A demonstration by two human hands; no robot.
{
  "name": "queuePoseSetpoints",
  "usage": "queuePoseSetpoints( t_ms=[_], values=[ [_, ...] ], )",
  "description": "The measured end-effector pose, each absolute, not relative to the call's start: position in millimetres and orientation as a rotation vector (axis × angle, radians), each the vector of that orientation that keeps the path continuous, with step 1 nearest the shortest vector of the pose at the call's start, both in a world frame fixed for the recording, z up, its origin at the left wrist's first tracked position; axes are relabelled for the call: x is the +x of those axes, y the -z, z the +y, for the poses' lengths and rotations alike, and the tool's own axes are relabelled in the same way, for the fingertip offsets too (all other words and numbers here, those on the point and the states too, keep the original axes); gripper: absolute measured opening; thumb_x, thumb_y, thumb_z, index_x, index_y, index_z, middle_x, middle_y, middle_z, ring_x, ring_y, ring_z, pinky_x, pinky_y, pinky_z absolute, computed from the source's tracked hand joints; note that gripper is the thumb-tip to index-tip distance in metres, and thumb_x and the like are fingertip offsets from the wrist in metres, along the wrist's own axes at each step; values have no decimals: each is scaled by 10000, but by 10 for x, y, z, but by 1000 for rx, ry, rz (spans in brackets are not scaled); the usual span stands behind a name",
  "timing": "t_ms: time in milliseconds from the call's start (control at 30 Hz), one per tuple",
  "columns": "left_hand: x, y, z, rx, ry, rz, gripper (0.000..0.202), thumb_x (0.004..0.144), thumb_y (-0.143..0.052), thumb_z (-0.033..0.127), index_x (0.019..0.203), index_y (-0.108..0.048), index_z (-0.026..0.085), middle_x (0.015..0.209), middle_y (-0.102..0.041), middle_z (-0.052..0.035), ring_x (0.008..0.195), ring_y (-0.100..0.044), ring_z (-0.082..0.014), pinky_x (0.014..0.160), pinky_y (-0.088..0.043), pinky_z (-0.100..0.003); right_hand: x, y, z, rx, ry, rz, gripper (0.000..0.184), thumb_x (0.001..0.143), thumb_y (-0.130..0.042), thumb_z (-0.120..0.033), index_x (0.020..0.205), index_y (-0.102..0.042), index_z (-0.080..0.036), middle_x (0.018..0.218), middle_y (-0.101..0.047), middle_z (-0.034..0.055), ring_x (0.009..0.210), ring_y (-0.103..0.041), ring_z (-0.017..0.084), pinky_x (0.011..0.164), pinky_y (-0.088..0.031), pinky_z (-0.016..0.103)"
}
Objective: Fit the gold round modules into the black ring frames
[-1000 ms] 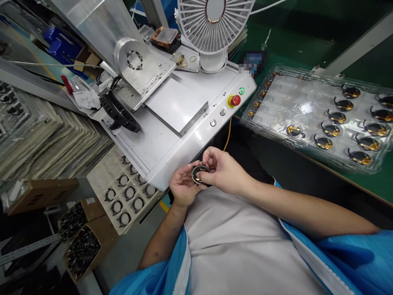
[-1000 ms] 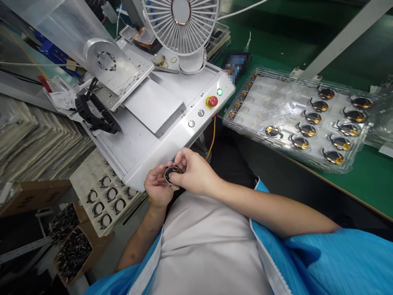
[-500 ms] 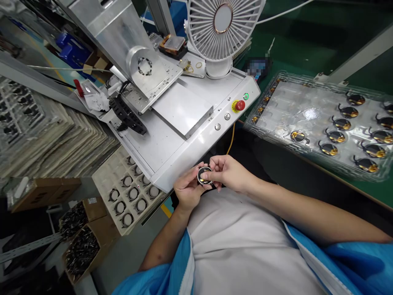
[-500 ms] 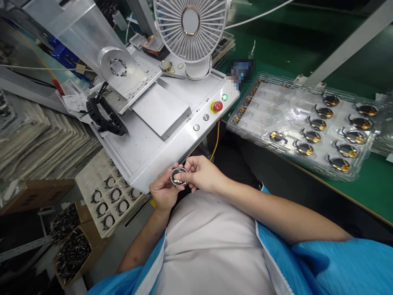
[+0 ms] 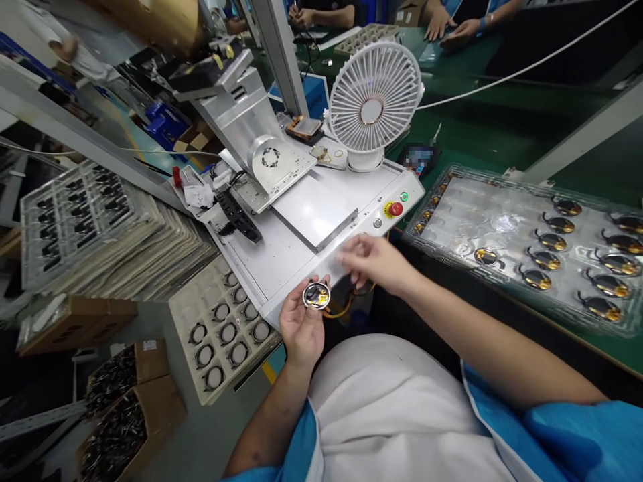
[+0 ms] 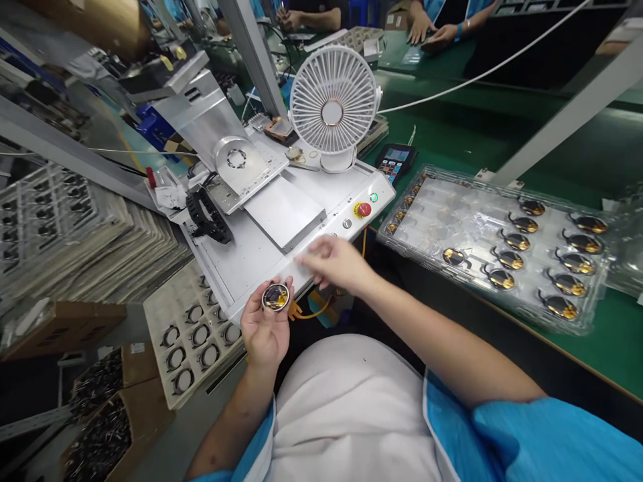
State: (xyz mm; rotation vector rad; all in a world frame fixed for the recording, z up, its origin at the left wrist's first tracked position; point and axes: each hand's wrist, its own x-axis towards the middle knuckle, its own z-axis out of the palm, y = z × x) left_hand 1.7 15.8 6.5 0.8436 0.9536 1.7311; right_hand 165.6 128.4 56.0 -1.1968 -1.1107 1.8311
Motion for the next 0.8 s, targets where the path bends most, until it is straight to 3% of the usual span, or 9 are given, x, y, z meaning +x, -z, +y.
queuePoseSetpoints(
  t_ms=[67,167,300,433,567,667,800],
  values=[
    [-36,-159,163,818,-1671,906,314,855,-830,363,1157,-769,307,1264,-766,-70,1173,-743,-314,994,-636,-428,1727,-612,1567,-1286,-1620,-988,451,770,-915,-415,866,-528,-205,503,-590,-56,357,-517,105,321,-446,185],
    [-96,-210,171,865,-1602,868,376,816,-865,354,1172,-752,317,1224,-764,-53,1025,-798,-275,836,-683,-351,1782,-646,1902,-1358,-1519,-942,286,912,-786,-275,811,-530,-199,482,-564,-48,327,-469,99,312,-401,192],
    [-116,-157,200,1016,-1630,908,546,699,-952,299,1204,-741,302,1158,-792,-54,888,-808,-205,784,-680,-299,1777,-667,2027,-1346,-1482,-1019,300,943,-680,-129,689,-530,-183,458,-534,-41,313,-422,76,321,-364,183],
    [-89,-116,204,1235,-1685,1079,669,647,-969,153,1254,-722,286,1184,-804,-85,1078,-780,-225,895,-654,-276,1789,-707,1735,-1217,-1453,-1107,308,873,-785,-246,686,-548,-185,470,-552,-38,346,-451,78,347,-367,177],
    [-31,-122,188,1427,-1653,1274,753,709,-929,154,1393,-625,233,1247,-777,-138,1105,-775,-243,960,-646,-325,1792,-712,1211,-1104,-1734,-1351,410,749,-884,-451,708,-579,-180,490,-591,-22,369,-497,96,363,-386,181],
    [2,-130,181,1527,-1614,1358,758,751,-903,187,1436,-580,206,1271,-764,-157,1129,-766,-266,972,-650,-362,1750,-668,921,-1088,-1917,-1451,414,754,-865,-493,733,-601,-174,512,-608,-15,387,-526,109,369,-396,183],
    [5,-123,169,1598,-1575,1378,778,757,-891,163,1460,-561,214,1287,-756,-151,1135,-764,-271,959,-656,-357,1689,-614,804,-1131,-1891,-1476,403,776,-838,-497,731,-596,-178,548,-634,-4,392,-526,103,373,-390,181]
  ],
)
